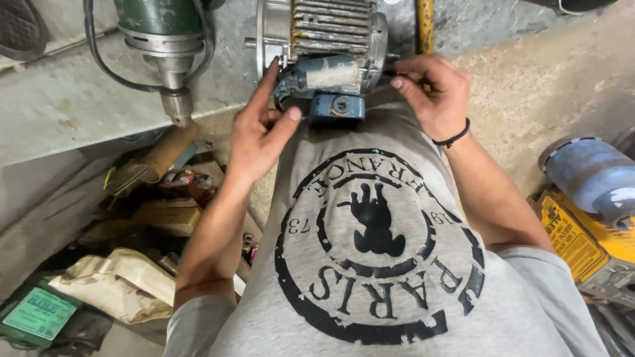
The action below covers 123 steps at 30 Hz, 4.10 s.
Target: The person is hand-screwing several bolts into the casing of an electric motor on a repair bench.
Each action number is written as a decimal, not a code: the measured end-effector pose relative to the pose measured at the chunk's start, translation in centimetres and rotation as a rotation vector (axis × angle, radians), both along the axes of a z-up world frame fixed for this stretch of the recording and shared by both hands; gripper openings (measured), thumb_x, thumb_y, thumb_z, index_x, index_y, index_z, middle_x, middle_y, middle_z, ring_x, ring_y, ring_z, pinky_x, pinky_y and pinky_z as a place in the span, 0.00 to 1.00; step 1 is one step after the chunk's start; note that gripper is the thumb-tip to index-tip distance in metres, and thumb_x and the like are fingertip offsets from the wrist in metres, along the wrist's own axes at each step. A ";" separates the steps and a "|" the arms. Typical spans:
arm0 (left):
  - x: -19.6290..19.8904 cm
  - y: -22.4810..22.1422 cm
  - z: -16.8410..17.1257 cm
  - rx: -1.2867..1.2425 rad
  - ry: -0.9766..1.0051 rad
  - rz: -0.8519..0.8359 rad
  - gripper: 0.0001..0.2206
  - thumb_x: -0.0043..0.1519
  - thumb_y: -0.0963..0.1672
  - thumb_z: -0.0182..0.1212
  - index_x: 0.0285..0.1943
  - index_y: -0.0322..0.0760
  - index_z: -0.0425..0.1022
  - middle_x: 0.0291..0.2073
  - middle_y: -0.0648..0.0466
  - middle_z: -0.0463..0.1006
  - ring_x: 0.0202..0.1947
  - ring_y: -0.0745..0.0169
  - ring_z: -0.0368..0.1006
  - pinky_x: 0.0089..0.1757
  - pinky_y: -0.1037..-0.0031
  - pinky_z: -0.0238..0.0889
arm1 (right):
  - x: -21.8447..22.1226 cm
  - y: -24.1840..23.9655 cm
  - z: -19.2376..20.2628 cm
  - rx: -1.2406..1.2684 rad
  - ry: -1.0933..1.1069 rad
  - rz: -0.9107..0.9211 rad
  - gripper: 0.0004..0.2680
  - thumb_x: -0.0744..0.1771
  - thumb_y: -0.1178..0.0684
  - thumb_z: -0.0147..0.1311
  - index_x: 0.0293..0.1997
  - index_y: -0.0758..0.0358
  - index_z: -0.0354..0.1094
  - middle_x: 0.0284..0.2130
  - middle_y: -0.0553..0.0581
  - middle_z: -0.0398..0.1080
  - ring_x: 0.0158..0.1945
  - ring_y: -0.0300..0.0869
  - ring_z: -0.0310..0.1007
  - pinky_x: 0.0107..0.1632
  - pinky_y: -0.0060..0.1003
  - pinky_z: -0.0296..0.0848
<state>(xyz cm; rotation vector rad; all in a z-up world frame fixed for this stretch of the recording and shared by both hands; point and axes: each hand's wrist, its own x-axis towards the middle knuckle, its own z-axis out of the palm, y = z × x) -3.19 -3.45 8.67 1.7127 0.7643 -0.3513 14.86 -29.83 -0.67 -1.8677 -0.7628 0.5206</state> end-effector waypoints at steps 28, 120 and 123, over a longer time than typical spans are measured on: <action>-1.8 0.7 -4.8 0.308 -0.245 -0.070 0.23 0.76 0.50 0.56 0.78 0.43 0.61 0.15 0.67 0.56 0.12 0.74 0.49 0.17 0.82 0.52 | -0.4 2.8 -2.9 0.283 -0.079 -0.009 0.07 0.68 0.57 0.65 0.44 0.74 0.77 0.39 0.66 0.74 0.40 0.50 0.75 0.42 0.40 0.76; 4.4 6.5 -2.3 0.790 -0.395 -0.561 0.04 0.69 0.43 0.75 0.46 0.47 0.82 0.24 0.63 0.81 0.21 0.75 0.74 0.31 0.78 0.76 | 3.7 3.5 -0.5 0.086 -0.764 0.383 0.08 0.74 0.51 0.52 0.41 0.64 0.69 0.56 0.64 0.75 0.64 0.56 0.72 0.50 0.41 0.88; 4.3 6.6 -2.3 0.769 -0.388 -0.555 0.05 0.69 0.43 0.76 0.46 0.47 0.83 0.26 0.63 0.82 0.21 0.75 0.74 0.31 0.78 0.75 | 3.6 2.9 -1.5 0.076 -0.675 0.400 0.07 0.73 0.51 0.57 0.46 0.64 0.68 0.57 0.64 0.76 0.66 0.56 0.71 0.43 0.39 0.87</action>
